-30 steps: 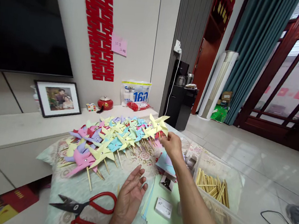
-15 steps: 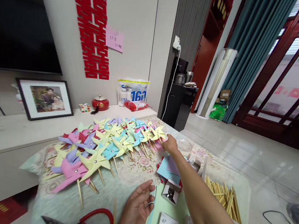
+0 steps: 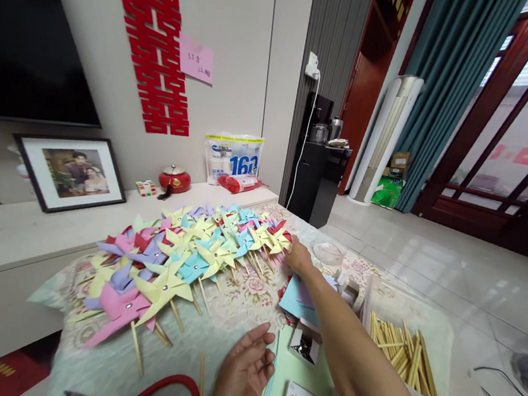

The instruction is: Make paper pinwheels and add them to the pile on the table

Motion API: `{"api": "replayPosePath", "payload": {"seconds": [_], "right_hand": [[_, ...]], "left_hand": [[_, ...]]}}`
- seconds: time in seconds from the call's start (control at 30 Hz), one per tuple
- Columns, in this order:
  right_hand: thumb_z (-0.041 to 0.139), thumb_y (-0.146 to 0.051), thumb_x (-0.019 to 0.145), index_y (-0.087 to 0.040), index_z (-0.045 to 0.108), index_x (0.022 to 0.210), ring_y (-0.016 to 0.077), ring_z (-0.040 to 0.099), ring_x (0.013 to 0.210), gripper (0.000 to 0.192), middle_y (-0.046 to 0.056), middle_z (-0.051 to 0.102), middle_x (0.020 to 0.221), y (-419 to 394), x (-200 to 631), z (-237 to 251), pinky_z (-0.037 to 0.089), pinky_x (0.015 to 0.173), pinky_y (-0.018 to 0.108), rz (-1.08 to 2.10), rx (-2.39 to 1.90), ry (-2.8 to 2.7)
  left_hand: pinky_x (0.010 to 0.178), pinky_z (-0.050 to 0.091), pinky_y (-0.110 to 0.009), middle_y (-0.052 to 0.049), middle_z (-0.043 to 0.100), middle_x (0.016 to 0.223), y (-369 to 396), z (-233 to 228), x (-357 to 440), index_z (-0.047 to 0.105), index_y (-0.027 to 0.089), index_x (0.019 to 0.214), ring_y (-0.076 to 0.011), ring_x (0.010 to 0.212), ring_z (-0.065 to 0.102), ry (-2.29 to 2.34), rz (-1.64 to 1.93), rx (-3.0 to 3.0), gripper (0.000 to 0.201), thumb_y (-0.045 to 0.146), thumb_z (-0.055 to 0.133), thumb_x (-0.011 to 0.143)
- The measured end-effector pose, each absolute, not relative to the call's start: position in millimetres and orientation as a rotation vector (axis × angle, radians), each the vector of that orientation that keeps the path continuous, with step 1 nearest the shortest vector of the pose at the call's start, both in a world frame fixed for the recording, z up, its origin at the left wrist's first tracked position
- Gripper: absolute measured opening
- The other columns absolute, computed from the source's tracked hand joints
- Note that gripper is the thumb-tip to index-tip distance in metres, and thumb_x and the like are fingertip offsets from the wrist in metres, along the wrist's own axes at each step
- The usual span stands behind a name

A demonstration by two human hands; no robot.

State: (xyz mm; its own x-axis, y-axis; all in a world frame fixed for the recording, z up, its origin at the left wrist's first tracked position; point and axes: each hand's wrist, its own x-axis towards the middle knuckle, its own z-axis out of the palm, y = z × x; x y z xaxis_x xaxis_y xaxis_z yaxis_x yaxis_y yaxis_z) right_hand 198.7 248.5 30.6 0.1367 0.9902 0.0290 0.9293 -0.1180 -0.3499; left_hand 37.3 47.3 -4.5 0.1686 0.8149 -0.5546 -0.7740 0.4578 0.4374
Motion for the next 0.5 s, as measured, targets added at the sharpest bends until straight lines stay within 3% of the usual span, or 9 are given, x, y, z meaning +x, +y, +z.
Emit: {"api": "replayPosePath", "payload": {"seconds": [0.2, 0.5], "right_hand": [[0.060, -0.035, 0.096, -0.017, 0.058, 0.126, 0.0232, 0.064, 0.104, 0.035, 0.009, 0.062, 0.125, 248, 201, 31, 0.056, 0.088, 0.045, 0.344, -2.129, -1.930], [0.061, -0.033, 0.096, -0.017, 0.058, 0.126, 0.0237, 0.064, 0.106, 0.035, 0.010, 0.061, 0.126, 236, 204, 60, 0.056, 0.088, 0.044, 0.313, -2.226, -1.884]], "left_hand": [[0.055, 0.040, -0.025, -0.008, 0.069, 0.078, 48, -5, 37, 0.070, 0.010, 0.089, -0.0117, 0.054, 0.057, 0.822, 1.133, 0.070, 0.037, 0.007, 0.072, 0.053], [0.056, 0.039, -0.024, -0.008, 0.069, 0.081, 43, -7, 37, 0.069, 0.009, 0.093, -0.0100, 0.055, 0.055, 0.778, 1.169, 0.196, 0.037, 0.010, 0.070, 0.056]]}}
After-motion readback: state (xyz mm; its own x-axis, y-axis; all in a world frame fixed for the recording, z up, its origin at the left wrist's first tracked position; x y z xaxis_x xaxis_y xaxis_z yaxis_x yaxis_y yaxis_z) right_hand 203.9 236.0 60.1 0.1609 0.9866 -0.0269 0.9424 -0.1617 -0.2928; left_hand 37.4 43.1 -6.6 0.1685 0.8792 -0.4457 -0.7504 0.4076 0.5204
